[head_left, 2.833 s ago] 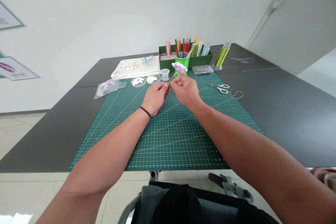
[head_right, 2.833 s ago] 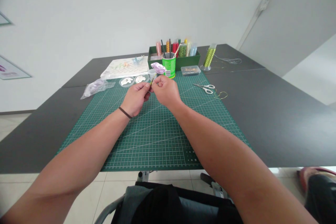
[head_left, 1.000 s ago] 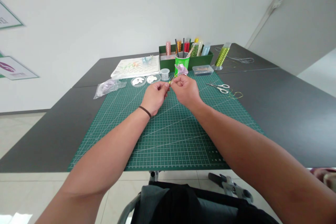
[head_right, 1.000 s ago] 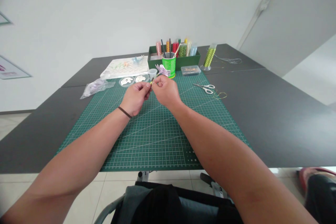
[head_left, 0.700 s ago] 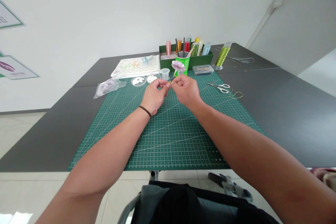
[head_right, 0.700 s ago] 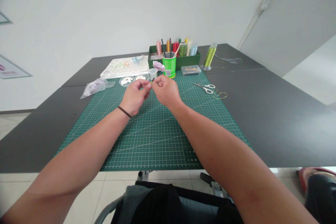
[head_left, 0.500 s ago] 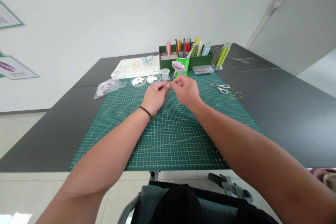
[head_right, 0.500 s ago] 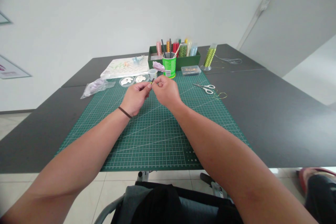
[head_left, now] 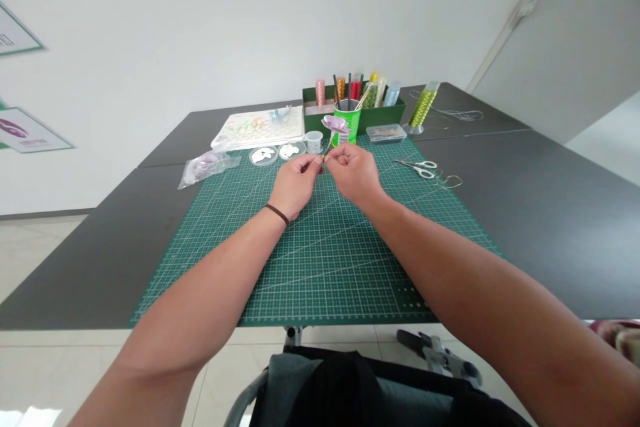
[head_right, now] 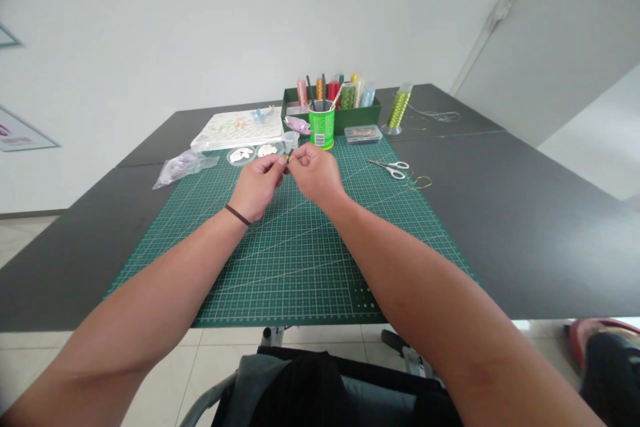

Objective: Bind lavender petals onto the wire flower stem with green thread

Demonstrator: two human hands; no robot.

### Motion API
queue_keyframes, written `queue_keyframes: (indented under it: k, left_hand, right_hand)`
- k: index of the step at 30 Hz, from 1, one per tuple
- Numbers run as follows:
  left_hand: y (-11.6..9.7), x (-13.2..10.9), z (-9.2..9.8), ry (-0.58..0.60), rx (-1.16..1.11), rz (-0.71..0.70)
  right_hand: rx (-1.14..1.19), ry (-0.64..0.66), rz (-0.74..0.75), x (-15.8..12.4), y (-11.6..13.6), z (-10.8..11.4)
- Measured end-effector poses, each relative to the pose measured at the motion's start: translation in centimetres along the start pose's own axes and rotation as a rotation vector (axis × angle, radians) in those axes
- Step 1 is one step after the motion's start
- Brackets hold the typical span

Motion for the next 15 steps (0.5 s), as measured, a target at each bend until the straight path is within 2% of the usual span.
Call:
queue_keyframes:
  k: [5, 15]
  left_hand:
    - [-0.23, 0.0, 0.27, -0.051, -0.011, 0.014]
    - [-0.08, -0.08, 0.14, -0.039, -0.009, -0.011]
  right_hand:
    - [-0.029, 0.016, 0.006, -0.09, 0.32, 0.07]
    - [0.005, 0.009, -0.006, -0.12, 0.05, -0.09]
Point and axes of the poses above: each hand's wrist, its own x-axis towards the middle knuckle, its own z-axis out of the back of the hand, y = z × x, the point moved 5 cm from there along x, towards the middle knuckle, and after that the axes turned 5 degrees about -z, right-handed, at the moved point
